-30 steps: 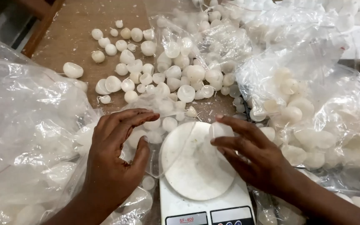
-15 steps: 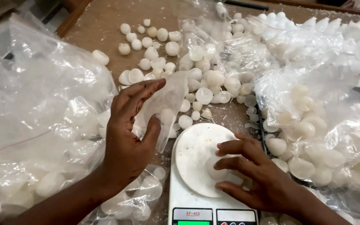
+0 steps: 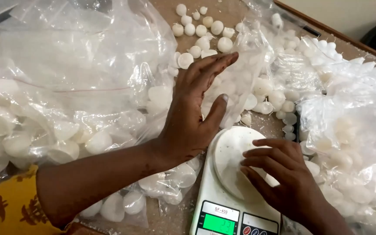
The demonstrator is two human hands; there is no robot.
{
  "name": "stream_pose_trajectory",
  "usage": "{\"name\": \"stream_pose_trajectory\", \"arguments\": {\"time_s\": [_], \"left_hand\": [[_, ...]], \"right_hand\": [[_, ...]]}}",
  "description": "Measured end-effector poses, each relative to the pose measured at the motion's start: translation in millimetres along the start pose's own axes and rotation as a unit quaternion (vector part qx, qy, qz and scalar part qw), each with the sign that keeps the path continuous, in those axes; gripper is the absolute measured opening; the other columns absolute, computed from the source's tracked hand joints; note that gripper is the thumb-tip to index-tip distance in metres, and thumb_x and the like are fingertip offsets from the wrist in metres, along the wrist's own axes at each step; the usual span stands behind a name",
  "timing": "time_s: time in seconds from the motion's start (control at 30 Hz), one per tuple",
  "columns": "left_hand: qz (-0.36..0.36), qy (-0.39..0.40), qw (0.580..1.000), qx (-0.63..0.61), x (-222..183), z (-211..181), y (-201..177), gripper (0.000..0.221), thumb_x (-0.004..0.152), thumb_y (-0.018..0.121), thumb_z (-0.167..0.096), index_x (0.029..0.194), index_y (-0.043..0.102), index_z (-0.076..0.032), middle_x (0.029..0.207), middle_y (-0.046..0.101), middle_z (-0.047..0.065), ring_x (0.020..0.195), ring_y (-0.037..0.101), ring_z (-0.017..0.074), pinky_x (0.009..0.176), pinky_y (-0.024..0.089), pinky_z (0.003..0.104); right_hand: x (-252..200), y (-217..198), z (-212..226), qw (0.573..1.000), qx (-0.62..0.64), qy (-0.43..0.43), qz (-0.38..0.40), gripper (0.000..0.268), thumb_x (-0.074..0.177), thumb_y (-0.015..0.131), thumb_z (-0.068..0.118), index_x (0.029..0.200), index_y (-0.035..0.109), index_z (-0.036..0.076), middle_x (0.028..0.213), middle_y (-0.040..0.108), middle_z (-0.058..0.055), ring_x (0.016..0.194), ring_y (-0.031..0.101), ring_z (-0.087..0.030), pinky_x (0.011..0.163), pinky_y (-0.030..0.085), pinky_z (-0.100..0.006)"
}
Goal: The person counts small white wax-like items by hand onto a digital kitchen scale, then transfers weighed portions into clear plastic zip bags and seals them. They occasionally reach into a cardboard box to retrieve empty bags and continue weighing and bagging more portions.
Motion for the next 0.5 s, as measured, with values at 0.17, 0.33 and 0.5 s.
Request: {"name": "stream_pose_trajectory", "arguments": {"time_s": [0.17,0.33,0.5], "left_hand": [[-0.003,-0.007,1.000,-0.003,0.7,-2.3,1.3,0.061,0.099,0.062,-0.002,0.156,0.046,-0.015,0.151,0.050,0.007,0.139,0.046,0.0247,0.128,0.035,0.043],[-0.017,0.007,0.999,-0.029,-0.1,-1.5,1.6,0.057,0.099,0.062,0.000,0.152,0.048,-0.014,0.151,0.049,0.007,0.141,0.046,0.0253,0.129,0.039,0.041],[-0.010,-0.010,0.999,-0.034,0.7,-2.5,1.7,0.062,0.096,0.060,0.002,0.155,0.051,-0.013,0.153,0.050,0.009,0.145,0.045,0.0282,0.127,0.038,0.043]], "right_hand": [[71.4,23.8,18.4,0.991,-0.083,-0.012,0.106,0.042,0.080,0.081,0.027,0.117,0.069,0.011,0.118,0.068,-0.010,0.118,0.059,-0.032,0.096,0.046,-0.050],[101.0,79.6,-2.7,0.984,-0.074,-0.076,0.144,0.052,0.088,0.074,0.025,0.133,0.058,0.005,0.128,0.062,-0.019,0.122,0.057,-0.038,0.102,0.045,-0.055],[108.4,36.2,30.6,0.988,-0.074,-0.041,0.126,0.055,0.086,0.076,0.024,0.133,0.057,0.005,0.129,0.063,-0.018,0.118,0.064,-0.035,0.096,0.052,-0.048]]}}
Point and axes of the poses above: each hand's wrist, its own x-axis towards the middle knuckle, its own y-axis out of the palm, z = x × y, the point moved 5 cm from there along x, towards the middle knuckle
